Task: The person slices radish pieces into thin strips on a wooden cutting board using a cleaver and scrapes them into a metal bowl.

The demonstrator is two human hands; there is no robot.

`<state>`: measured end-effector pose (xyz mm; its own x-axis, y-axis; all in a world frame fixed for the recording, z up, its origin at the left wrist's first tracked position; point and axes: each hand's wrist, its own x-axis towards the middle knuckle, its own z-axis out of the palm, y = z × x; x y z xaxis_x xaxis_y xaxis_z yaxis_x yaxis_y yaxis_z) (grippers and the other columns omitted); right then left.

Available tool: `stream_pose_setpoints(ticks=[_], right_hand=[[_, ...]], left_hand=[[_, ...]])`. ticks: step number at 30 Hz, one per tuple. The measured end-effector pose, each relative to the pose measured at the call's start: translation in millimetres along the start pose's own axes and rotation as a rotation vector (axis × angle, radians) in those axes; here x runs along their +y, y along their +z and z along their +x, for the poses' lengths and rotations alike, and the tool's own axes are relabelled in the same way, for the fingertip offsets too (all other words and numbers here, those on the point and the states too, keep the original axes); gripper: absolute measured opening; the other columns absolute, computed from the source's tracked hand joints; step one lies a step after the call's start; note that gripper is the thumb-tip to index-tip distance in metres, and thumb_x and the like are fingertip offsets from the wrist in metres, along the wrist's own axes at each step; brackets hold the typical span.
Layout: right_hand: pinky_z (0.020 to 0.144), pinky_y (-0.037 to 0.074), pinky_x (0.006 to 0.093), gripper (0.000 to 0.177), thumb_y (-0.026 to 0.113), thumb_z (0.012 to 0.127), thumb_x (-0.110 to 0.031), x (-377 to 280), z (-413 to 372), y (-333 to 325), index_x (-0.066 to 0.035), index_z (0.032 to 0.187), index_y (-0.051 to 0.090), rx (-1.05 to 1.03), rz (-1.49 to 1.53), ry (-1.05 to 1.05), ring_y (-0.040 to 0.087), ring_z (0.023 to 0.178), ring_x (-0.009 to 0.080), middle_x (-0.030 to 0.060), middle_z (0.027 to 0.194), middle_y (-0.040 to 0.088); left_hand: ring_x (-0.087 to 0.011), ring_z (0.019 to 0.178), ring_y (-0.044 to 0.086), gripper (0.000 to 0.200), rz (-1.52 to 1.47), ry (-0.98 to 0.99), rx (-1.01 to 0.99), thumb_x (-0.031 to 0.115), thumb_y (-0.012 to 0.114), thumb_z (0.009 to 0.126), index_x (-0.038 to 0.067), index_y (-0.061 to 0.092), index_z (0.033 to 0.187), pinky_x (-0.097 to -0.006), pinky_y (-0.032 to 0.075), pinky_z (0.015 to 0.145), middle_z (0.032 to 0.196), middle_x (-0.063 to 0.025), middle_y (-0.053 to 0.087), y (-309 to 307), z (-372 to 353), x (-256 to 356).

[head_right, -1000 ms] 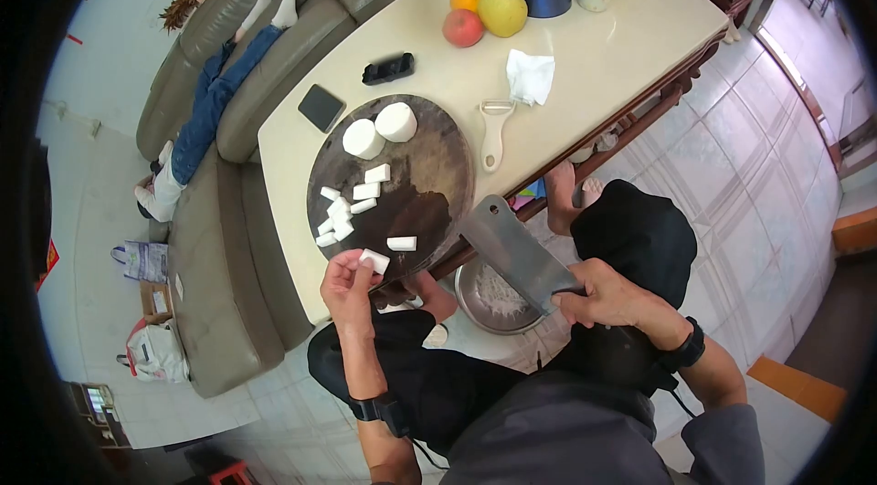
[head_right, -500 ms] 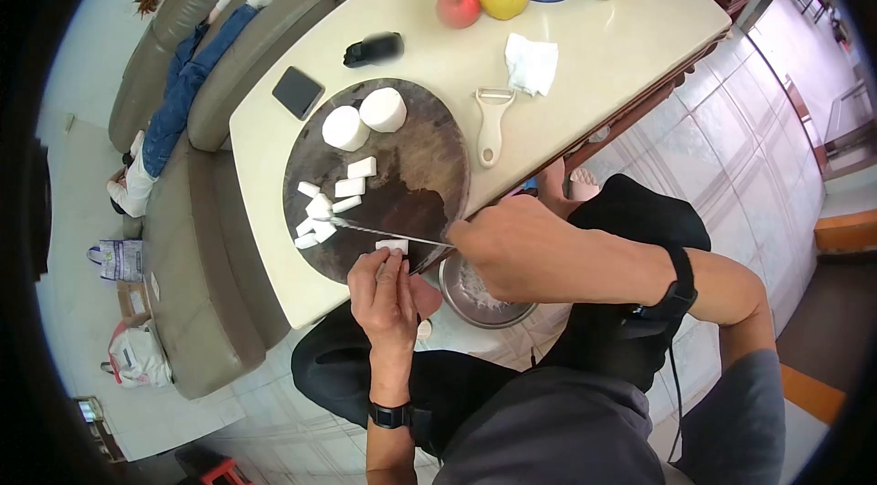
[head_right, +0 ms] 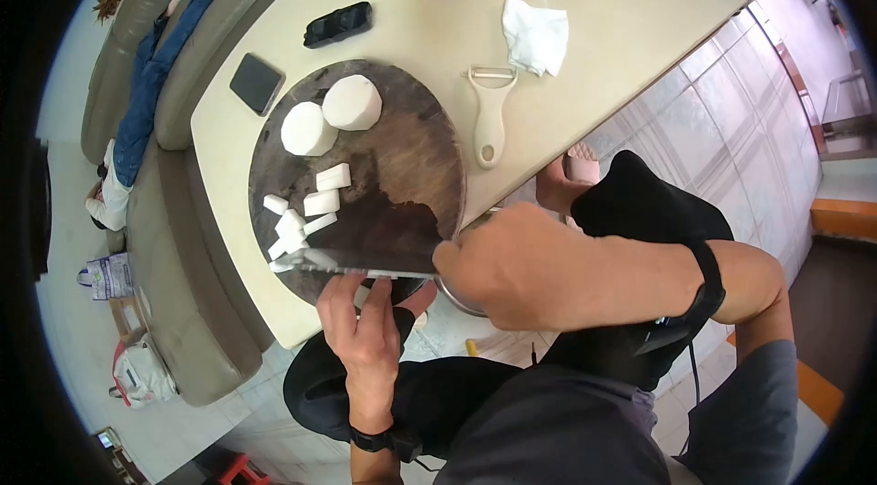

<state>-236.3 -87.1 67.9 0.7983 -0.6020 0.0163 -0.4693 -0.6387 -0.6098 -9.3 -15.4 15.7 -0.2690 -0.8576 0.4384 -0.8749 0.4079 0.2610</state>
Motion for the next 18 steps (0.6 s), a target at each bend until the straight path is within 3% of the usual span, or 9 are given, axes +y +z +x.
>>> stream_pose_setpoints(ticks=[6, 11, 18], right_hand=[[0.044, 0.047, 0.0382, 0.02, 0.064, 0.068, -0.008, -11.5, -2.8, -2.4, 0.005, 0.077, 0.052, -0.015, -0.017, -0.047, 0.062, 0.055, 0.0304, 0.0158, 0.061, 0.057], [0.039, 0.045, 0.035, 0.019, 0.062, 0.07, -0.008, -13.6, -0.5, -1.5, 0.007, 0.076, 0.052, -0.071, -0.044, -0.054, 0.061, 0.052, 0.0267, 0.0149, 0.06, 0.055], [0.034, 0.041, 0.032, 0.018, 0.061, 0.067, -0.009, -7.8, 0.1, 4.3, 0.006, 0.072, 0.053, -0.043, -0.055, -0.079, 0.057, 0.049, 0.0196, 0.0098, 0.054, 0.05]], left_hand=[[-0.0354, 0.086, 0.062, 0.018, -0.02, 0.002, 0.049, -0.004, 0.07, 0.07, -0.005, 0.068, 0.088, -0.0434, 0.05, 0.081, 0.095, -0.0176, 0.065, 11.1, -12.4, -4.7], [-0.039, 0.097, 0.064, 0.019, 0.055, -0.048, 0.009, 0.001, 0.07, 0.072, -0.001, 0.069, 0.091, -0.0515, 0.047, 0.089, 0.106, -0.0189, 0.066, 15.1, -34.7, -7.5], [-0.0384, 0.102, 0.064, 0.025, 0.04, -0.068, 0.028, 0.012, 0.07, 0.079, 0.002, 0.068, 0.101, -0.0526, 0.047, 0.092, 0.107, -0.0171, 0.067, 23.0, -62.5, -17.8]])
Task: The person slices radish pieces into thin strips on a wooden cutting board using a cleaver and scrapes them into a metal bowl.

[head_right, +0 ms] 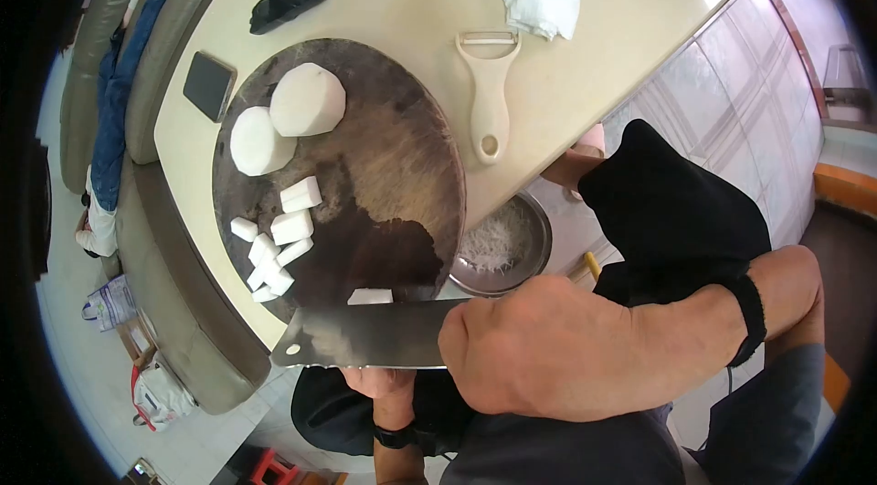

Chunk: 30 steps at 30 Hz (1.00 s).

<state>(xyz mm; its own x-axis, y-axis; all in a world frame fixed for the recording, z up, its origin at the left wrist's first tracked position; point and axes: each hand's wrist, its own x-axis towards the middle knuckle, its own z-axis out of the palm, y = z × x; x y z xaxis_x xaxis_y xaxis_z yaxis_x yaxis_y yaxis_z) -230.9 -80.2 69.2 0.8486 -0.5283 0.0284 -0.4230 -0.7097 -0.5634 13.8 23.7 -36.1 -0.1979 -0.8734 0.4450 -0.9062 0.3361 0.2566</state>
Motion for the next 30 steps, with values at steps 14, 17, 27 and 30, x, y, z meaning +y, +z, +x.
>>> stream_pose_setpoints(ticks=[14, 17, 27, 30], right_hand=[[0.037, 0.04, 0.029, 0.016, 0.062, 0.063, -0.013, 0.8, 15.4, -10.3, 0.001, 0.062, 0.054, -0.112, -0.016, 0.014, 0.057, 0.053, 0.0156, 0.0067, 0.056, 0.048], [0.041, 0.043, 0.0299, 0.016, 0.062, 0.067, -0.014, 2.1, 19.8, -13.2, 0.0, 0.063, 0.055, -0.141, 0.045, 0.032, 0.06, 0.055, 0.0186, 0.008, 0.058, 0.051], [0.041, 0.046, 0.0328, 0.016, 0.061, 0.066, -0.007, 6.5, 36.7, -4.2, 0.007, 0.072, 0.056, -0.104, 0.284, 0.034, 0.062, 0.052, 0.0225, 0.0111, 0.056, 0.053], [0.042, 0.047, 0.0331, 0.014, 0.062, 0.067, -0.007, 3.3, 40.0, -0.1, 0.006, 0.071, 0.057, -0.039, 0.295, 0.035, 0.063, 0.053, 0.0225, 0.0115, 0.058, 0.055]], left_hand=[[-0.0428, 0.106, 0.06, 0.032, -0.066, -0.115, -0.03, 0.023, 0.071, 0.081, 0.007, 0.067, 0.108, -0.0576, 0.042, 0.094, 0.112, -0.0161, 0.065, -2.1, -33.5, -8.9], [-0.0432, 0.106, 0.06, 0.032, -0.104, -0.14, -0.002, 0.023, 0.071, 0.081, 0.007, 0.067, 0.108, -0.0581, 0.042, 0.094, 0.112, -0.0162, 0.065, -1.0, -22.1, -5.3], [-0.0446, 0.108, 0.057, 0.031, -0.112, -0.103, 0.0, 0.025, 0.072, 0.081, 0.007, 0.068, 0.107, -0.0604, 0.038, 0.093, 0.116, -0.0179, 0.062, -1.8, 1.0, -1.6], [-0.0417, 0.104, 0.059, 0.026, -0.034, -0.034, -0.02, 0.019, 0.072, 0.081, 0.007, 0.069, 0.103, -0.0563, 0.041, 0.09, 0.116, -0.0187, 0.062, 0.5, 0.3, -3.8]])
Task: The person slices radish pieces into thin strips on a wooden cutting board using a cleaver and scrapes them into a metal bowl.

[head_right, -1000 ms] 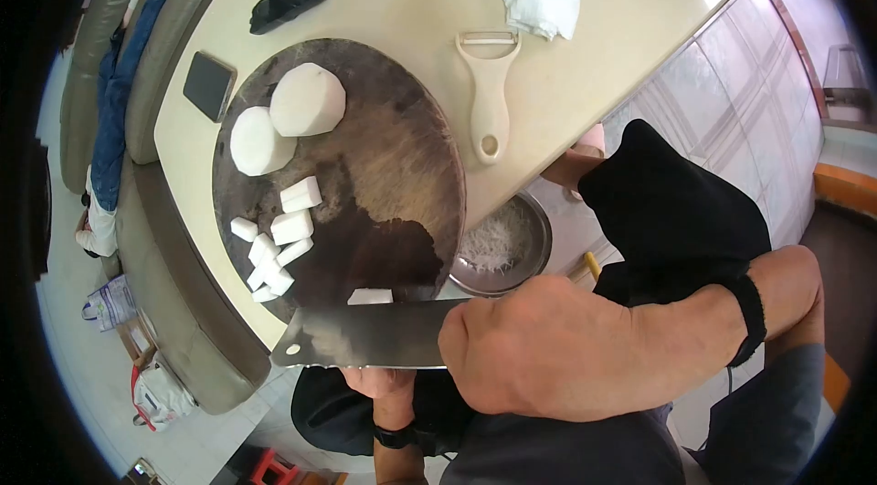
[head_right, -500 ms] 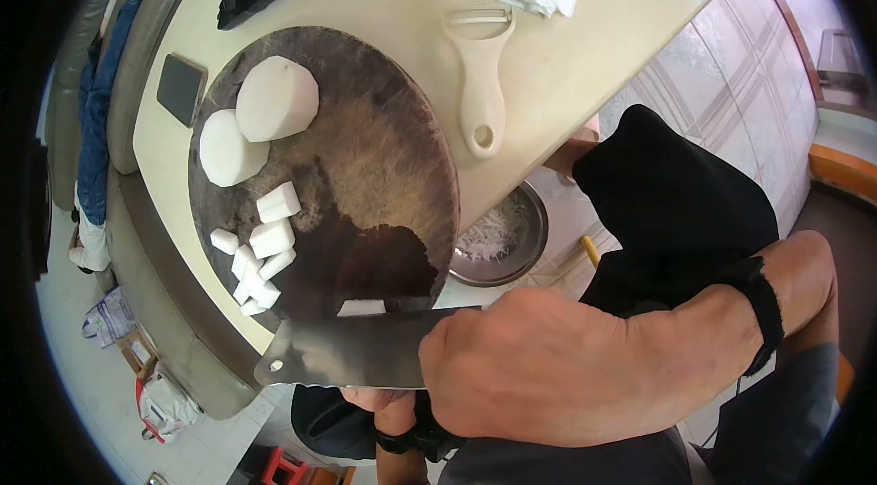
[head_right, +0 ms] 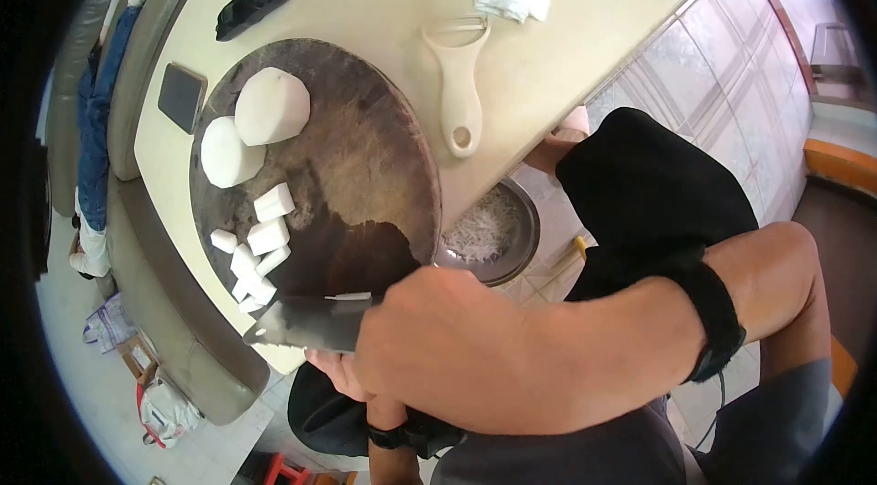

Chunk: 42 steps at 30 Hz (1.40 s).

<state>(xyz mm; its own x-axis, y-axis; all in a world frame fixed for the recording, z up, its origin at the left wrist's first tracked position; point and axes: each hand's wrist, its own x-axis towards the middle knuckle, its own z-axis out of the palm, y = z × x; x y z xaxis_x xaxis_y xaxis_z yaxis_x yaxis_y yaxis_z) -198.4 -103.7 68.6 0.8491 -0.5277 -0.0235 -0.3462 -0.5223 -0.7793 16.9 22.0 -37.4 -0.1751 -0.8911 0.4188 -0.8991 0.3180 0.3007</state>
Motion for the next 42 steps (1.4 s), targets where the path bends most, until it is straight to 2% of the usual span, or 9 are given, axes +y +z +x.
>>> stream_pose_setpoints(ticks=[10, 12, 17, 23, 26, 29, 32, 39, 42], right_hand=[[0.044, 0.048, 0.0334, 0.015, 0.063, 0.069, -0.007, -2.6, -31.9, -16.8, 0.005, 0.073, 0.056, -0.158, -0.157, 0.056, 0.062, 0.052, 0.0247, 0.0128, 0.062, 0.058], [0.05, 0.049, 0.0349, 0.011, 0.065, 0.069, -0.007, -4.0, -35.5, -22.4, 0.003, 0.07, 0.063, -0.178, -0.216, 0.133, 0.066, 0.062, 0.0279, 0.0144, 0.066, 0.059], [0.044, 0.047, 0.0358, 0.014, 0.064, 0.069, -0.009, -4.1, -40.0, -23.8, 0.004, 0.067, 0.058, -0.128, -0.209, 0.13, 0.064, 0.055, 0.0268, 0.0143, 0.062, 0.057], [0.039, 0.046, 0.0352, 0.015, 0.061, 0.069, -0.009, -11.9, -46.5, -19.3, 0.004, 0.068, 0.054, -0.113, -0.235, 0.099, 0.061, 0.05, 0.0241, 0.0126, 0.056, 0.054], [0.04, 0.046, 0.0353, 0.016, 0.061, 0.068, -0.01, -10.2, -46.4, -19.5, 0.004, 0.069, 0.054, -0.116, -0.21, 0.073, 0.061, 0.05, 0.0236, 0.0119, 0.056, 0.054], [0.041, 0.046, 0.0353, 0.015, 0.062, 0.067, -0.01, -8.1, -44.5, -22.3, 0.004, 0.067, 0.055, -0.129, -0.187, 0.055, 0.061, 0.053, 0.0236, 0.012, 0.059, 0.054], [0.043, 0.046, 0.0352, 0.014, 0.062, 0.066, -0.009, -5.6, -41.3, -25.7, 0.004, 0.066, 0.056, -0.149, -0.124, 0.042, 0.062, 0.056, 0.0241, 0.0125, 0.062, 0.055], [0.034, 0.04, 0.0338, 0.024, 0.064, 0.066, -0.009, 0.7, -32.5, -17.4, 0.009, 0.072, 0.05, -0.137, -0.01, -0.002, 0.057, 0.045, 0.0235, 0.0116, 0.055, 0.049], [0.04, 0.044, 0.0348, 0.022, 0.064, 0.065, -0.008, 2.7, -23.3, -13.7, 0.01, 0.071, 0.053, -0.138, 0.08, -0.018, 0.061, 0.052, 0.0254, 0.0133, 0.058, 0.052]], left_hand=[[-0.0333, 0.094, 0.057, 0.027, -0.055, 0.043, 0.193, -0.013, 0.068, 0.066, 0.003, 0.066, 0.088, -0.0436, 0.047, 0.084, 0.102, -0.0124, 0.062, 10.1, 22.5, 11.0], [-0.0324, 0.093, 0.057, 0.024, -0.07, 0.026, 0.171, -0.011, 0.069, 0.069, 0.003, 0.065, 0.088, -0.0413, 0.047, 0.083, 0.1, -0.0117, 0.061, 10.1, 24.4, 13.2], [-0.0327, 0.092, 0.057, 0.021, -0.076, 0.036, 0.167, -0.007, 0.072, 0.072, 0.003, 0.064, 0.088, -0.0404, 0.048, 0.083, 0.099, -0.0123, 0.06, 9.7, 26.4, 12.3], [-0.0483, 0.105, 0.059, 0.031, 0.019, 0.079, 0.134, 0.017, 0.071, 0.081, -0.003, 0.066, 0.103, -0.0563, 0.045, 0.091, 0.113, -0.0251, 0.063, 9.2, -5.3, -0.3], [-0.0488, 0.104, 0.059, 0.031, 0.019, 0.099, 0.154, 0.017, 0.071, 0.081, -0.004, 0.067, 0.103, -0.0554, 0.045, 0.091, 0.112, -0.0262, 0.063, 9.8, -1.9, -0.2], [-0.0413, 0.099, 0.063, 0.032, 0.041, 0.019, 0.124, 0.033, 0.066, 0.088, 0.006, 0.065, 0.104, -0.0548, 0.042, 0.097, 0.108, -0.0179, 0.067, 7.8, -1.2, 1.9], [-0.0493, 0.103, 0.059, 0.033, 0.008, 0.106, 0.141, 0.019, 0.073, 0.08, -0.005, 0.066, 0.101, -0.0549, 0.045, 0.091, 0.111, -0.0277, 0.063, 5.7, 6.5, 3.2], [-0.0456, 0.102, 0.06, 0.032, 0.022, 0.023, 0.099, 0.032, 0.066, 0.088, 0.002, 0.066, 0.102, -0.0578, 0.04, 0.095, 0.114, -0.023, 0.062, 7.2, -2.4, 1.4], [-0.0463, 0.101, 0.059, 0.029, -0.004, 0.0, 0.139, 0.027, 0.068, 0.087, 0.001, 0.067, 0.1, -0.0583, 0.041, 0.092, 0.111, -0.0222, 0.062, 6.3, 11.2, 7.4]])
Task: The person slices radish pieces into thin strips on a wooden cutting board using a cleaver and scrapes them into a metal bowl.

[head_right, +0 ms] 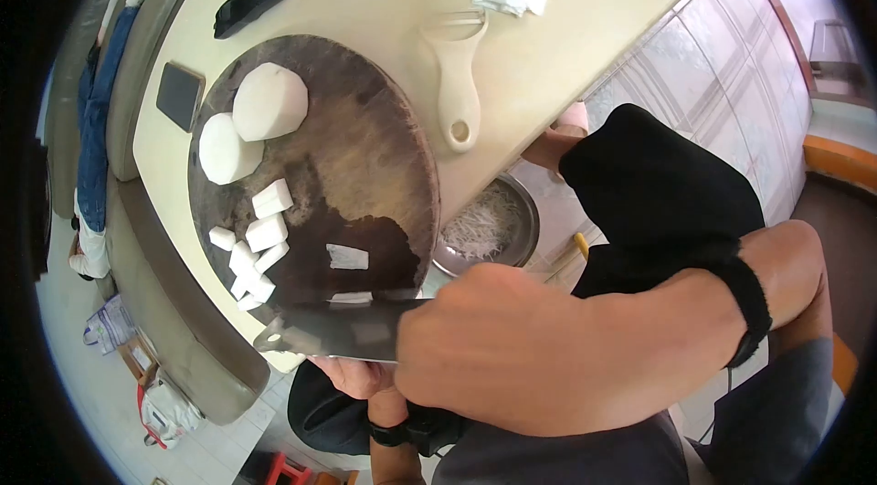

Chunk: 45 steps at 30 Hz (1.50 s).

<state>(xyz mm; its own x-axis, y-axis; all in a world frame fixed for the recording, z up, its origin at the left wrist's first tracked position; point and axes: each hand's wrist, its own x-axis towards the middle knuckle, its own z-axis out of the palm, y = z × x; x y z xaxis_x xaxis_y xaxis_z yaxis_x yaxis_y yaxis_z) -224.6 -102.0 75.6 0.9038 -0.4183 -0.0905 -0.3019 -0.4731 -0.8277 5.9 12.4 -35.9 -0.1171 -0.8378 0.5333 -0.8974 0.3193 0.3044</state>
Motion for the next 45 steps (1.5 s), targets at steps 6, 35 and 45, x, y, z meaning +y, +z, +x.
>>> stream_pose_setpoints(ticks=[6, 35, 45], right_hand=[[0.046, 0.048, 0.0334, 0.012, 0.064, 0.064, -0.005, -5.7, 11.6, 6.2, 0.006, 0.064, 0.058, 0.026, -0.066, 0.032, 0.065, 0.061, 0.0252, 0.0135, 0.063, 0.055], [0.048, 0.051, 0.0373, 0.013, 0.063, 0.068, -0.006, -17.5, -24.1, 3.7, 0.007, 0.072, 0.059, 0.006, -0.229, 0.148, 0.065, 0.061, 0.0293, 0.0147, 0.065, 0.059], [0.037, 0.042, 0.0347, 0.021, 0.062, 0.065, -0.007, -5.0, -9.5, 4.5, 0.009, 0.072, 0.05, 0.035, -0.108, 0.019, 0.059, 0.047, 0.0242, 0.0115, 0.053, 0.051]], left_hand=[[-0.0436, 0.096, 0.059, 0.017, -0.036, 0.032, -0.03, 0.012, 0.07, 0.083, -0.001, 0.065, 0.092, -0.0562, 0.044, 0.087, 0.104, -0.02, 0.063, -2.4, 2.5, -2.8], [-0.0477, 0.105, 0.059, 0.037, 0.077, 0.048, -0.008, 0.017, 0.077, 0.076, -0.005, 0.066, 0.103, -0.0507, 0.046, 0.092, 0.114, -0.0249, 0.063, 0.1, -3.4, -2.6], [-0.0483, 0.102, 0.059, 0.031, -0.012, 0.019, -0.011, 0.015, 0.075, 0.077, -0.007, 0.067, 0.098, -0.0529, 0.046, 0.091, 0.111, -0.0265, 0.064, -1.0, -6.3, -4.7]])
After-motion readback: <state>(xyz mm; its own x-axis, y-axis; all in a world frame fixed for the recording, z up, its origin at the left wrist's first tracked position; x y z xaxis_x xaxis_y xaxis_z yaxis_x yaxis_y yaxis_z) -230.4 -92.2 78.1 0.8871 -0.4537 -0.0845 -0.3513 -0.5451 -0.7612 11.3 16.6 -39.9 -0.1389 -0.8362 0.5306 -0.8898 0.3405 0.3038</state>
